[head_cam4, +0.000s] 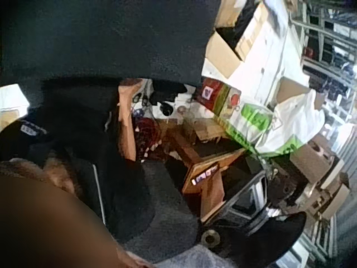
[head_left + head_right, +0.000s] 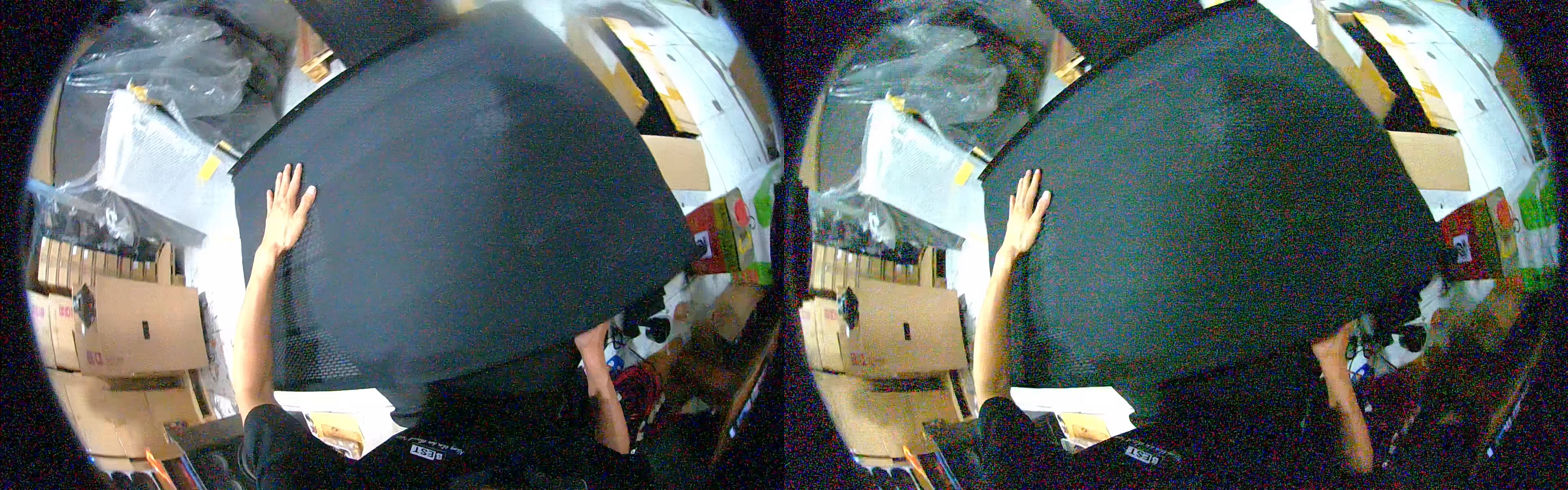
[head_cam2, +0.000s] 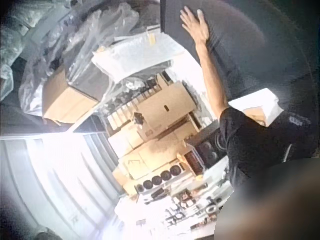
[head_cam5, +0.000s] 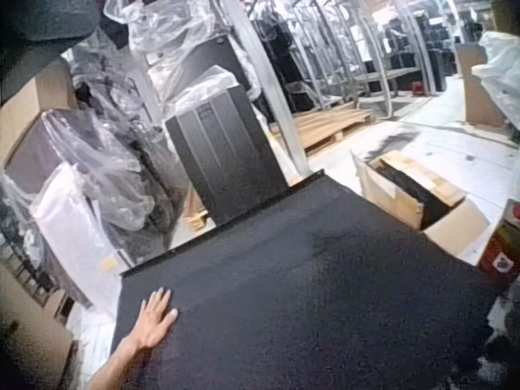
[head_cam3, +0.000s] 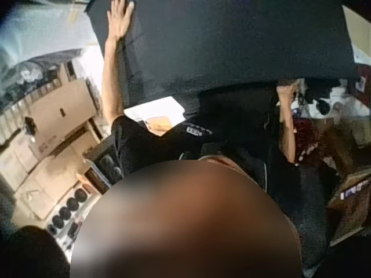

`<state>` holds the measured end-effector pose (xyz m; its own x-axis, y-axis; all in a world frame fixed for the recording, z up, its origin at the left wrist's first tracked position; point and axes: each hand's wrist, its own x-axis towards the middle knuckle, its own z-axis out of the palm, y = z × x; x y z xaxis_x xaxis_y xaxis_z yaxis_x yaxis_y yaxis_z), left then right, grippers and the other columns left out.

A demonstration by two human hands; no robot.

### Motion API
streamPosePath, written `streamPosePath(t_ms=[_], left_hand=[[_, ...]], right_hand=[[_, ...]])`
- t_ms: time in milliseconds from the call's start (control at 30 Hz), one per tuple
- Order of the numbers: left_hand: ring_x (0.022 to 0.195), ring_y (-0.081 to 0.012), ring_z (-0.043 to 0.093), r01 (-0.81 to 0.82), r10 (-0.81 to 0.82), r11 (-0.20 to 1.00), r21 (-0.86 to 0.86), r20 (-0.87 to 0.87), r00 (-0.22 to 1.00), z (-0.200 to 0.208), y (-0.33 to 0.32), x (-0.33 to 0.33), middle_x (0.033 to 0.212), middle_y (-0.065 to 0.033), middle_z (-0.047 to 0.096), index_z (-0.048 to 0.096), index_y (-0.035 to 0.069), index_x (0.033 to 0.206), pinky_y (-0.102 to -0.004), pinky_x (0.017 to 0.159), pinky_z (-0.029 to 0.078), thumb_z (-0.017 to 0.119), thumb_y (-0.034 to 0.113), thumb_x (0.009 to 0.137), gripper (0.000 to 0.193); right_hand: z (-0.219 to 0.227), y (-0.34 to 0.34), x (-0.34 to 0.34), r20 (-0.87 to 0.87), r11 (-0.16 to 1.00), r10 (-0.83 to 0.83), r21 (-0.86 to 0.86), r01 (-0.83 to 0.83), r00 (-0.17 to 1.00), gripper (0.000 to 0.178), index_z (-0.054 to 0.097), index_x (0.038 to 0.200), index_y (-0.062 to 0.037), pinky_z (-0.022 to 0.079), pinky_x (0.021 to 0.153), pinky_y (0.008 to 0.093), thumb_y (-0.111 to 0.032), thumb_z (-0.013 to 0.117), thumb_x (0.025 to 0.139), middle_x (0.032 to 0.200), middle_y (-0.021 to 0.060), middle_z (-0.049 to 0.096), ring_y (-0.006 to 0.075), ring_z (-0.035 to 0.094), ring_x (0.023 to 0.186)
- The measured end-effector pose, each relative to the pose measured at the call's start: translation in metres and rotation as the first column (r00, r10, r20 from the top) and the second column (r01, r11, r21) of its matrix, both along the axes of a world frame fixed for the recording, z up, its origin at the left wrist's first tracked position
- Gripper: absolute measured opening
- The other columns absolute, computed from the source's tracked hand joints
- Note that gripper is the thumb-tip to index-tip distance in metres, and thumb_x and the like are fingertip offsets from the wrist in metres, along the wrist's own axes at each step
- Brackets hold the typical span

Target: The person uses a pair of scissors to cut a large piece of black textured fabric. They hold the fabric with one hand and cut along the edge with the other, trimming the material in a workshop setting.

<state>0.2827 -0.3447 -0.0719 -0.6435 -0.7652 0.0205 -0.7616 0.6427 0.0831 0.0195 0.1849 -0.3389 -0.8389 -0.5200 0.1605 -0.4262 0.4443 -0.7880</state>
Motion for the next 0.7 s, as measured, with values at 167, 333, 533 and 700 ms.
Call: streamPosePath(t_ms=[167, 333, 533, 700], left_hand=[[0.153, -0.0317, 0.011, -0.221, 0.221, 0.975, -0.025, -0.006, 0.975, -0.012, -0.031, 0.070, 0.164, -0.0145, 0.018, 0.024, 0.016, 0.158, -0.0523, 0.121, 0.007, 0.037, 0.057, 0.101, 0.071], [0.152, -0.0326, 0.014, -0.344, 0.343, 0.939, 0.000, -0.096, 0.935, -0.018, -0.059, 0.125, 0.164, -0.0134, 0.019, 0.027, 0.016, 0.157, -0.0598, 0.119, 0.010, 0.038, 0.061, 0.099, 0.074], [0.134, -0.0393, 0.047, -0.582, 0.587, 0.808, 0.090, -0.198, 0.785, -0.024, -0.063, 0.169, 0.142, -0.0285, 0.050, 0.045, -0.002, 0.144, -0.0399, 0.111, 0.036, 0.043, 0.065, 0.095, 0.083], [0.091, -0.0225, 0.060, -0.628, 0.772, 0.622, 0.468, -0.235, 0.590, -0.009, -0.073, 0.190, 0.102, -0.0151, 0.067, 0.068, -0.005, 0.108, -0.0372, 0.079, 0.048, 0.063, 0.048, 0.093, 0.055]], right_hand=[[0.002, 0.004, 0.001, -0.120, 0.991, 0.098, 0.106, -0.085, 0.988, 0.041, 0.065, 0.114, -0.0017, 0.046, 0.096, 0.0465, -0.022, 0.070, 0.079, 0.116, 0.0171, 0.066, 0.0356, 0.060, 0.110], [-0.015, 0.005, -0.007, -0.031, 0.993, 0.035, 0.111, -0.031, 0.999, 0.052, 0.060, 0.121, -0.0004, 0.043, 0.100, 0.0465, -0.025, 0.074, 0.077, 0.122, 0.0173, 0.063, 0.0360, 0.058, 0.114], [-0.037, 0.021, -0.018, -0.129, 0.988, 0.094, 0.134, -0.076, 0.987, 0.064, 0.052, 0.131, 0.0002, 0.041, 0.104, 0.0469, -0.028, 0.076, 0.078, 0.131, 0.0191, 0.058, 0.0362, 0.054, 0.118], [-0.097, 0.038, -0.027, 0.465, 0.931, 0.039, -0.338, 0.137, 0.885, 0.058, 0.051, 0.132, -0.0001, 0.040, 0.105, 0.0464, -0.024, 0.071, 0.084, 0.133, 0.0182, 0.056, 0.0349, 0.052, 0.120]])
